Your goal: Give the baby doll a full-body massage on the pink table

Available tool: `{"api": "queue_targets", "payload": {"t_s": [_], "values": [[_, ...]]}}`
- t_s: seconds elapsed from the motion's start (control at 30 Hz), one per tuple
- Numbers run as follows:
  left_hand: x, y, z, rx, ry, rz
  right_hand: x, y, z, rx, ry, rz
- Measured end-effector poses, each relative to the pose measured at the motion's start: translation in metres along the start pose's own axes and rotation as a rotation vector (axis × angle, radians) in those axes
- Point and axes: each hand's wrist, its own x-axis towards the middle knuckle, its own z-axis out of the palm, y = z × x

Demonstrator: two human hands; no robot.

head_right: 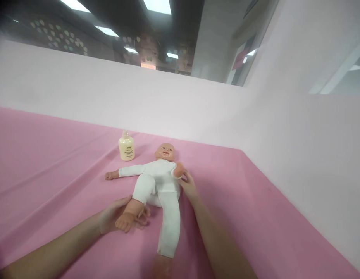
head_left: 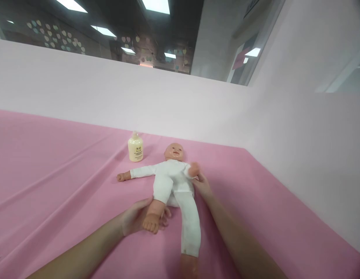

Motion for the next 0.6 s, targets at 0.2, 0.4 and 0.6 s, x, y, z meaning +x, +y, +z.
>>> {"api": "queue_targets", "payload": {"t_s": [0.2, 0.4, 0.6], "values": [[-0.003, 0.004, -0.003, 0.078, 0.03, -0.1, 0.0, 0.0, 0.003, -0.086, -0.023, -0.041], [-0.008, 0.015, 0.02, 0.322, -0.256, -0.327, 0.009, 0.014, -0.011, 0.21, 0.259, 0.091], [-0.008, 0.005, 0.01, 0.284, -0.148, -0.215, 0.007, 0.012, -0.013, 0.204, 0.306, 0.111]]}}
